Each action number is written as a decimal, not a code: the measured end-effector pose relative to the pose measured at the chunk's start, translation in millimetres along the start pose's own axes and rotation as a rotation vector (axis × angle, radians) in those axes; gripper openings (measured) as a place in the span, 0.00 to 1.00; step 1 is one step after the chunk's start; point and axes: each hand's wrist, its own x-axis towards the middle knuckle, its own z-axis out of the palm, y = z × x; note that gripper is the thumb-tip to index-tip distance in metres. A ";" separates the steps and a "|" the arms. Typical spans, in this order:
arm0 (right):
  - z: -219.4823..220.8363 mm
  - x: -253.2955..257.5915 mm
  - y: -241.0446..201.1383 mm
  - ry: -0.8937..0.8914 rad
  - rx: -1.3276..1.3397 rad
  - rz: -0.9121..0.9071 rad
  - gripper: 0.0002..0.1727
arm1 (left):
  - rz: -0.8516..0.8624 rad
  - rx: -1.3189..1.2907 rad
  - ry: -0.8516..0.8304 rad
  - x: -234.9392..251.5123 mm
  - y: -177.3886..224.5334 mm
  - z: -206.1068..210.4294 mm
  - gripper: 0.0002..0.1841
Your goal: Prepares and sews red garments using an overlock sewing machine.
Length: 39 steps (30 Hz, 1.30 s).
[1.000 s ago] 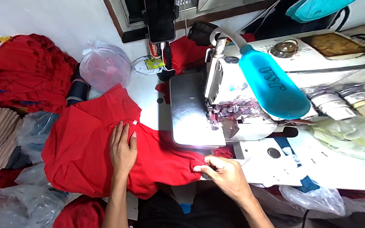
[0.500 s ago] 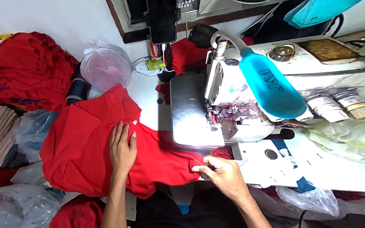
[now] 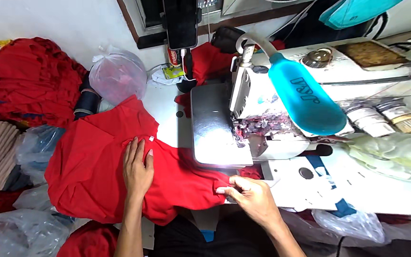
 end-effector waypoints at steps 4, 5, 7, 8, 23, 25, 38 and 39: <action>0.5 -0.1 0.5 0.004 0.001 -0.001 0.27 | -0.001 0.002 -0.007 0.1 0.1 -0.1 0.26; 0.6 0.0 0.7 0.003 -0.001 -0.001 0.27 | -0.003 0.003 -0.009 0.2 0.1 -0.2 0.26; 0.2 -0.1 0.9 -0.003 -0.003 -0.003 0.27 | -0.009 0.004 -0.010 0.0 0.2 0.0 0.26; -0.1 -0.1 1.1 -0.007 -0.002 -0.006 0.27 | -0.010 0.007 -0.010 -0.1 0.2 0.1 0.26; -1.4 0.9 0.3 -0.019 0.000 0.002 0.26 | 0.003 0.006 -0.003 -0.6 -0.7 0.6 0.26; -1.3 0.5 0.1 -0.020 -0.005 0.009 0.26 | 0.002 0.007 -0.007 -0.5 -0.2 0.3 0.26; -0.3 3.2 2.9 0.011 0.003 -0.013 0.28 | 0.032 -0.086 0.154 1.4 7.0 -4.6 0.23; -0.7 3.6 2.8 0.014 -0.004 -0.023 0.28 | 0.070 -0.084 0.221 -2.5 14.5 -11.5 0.21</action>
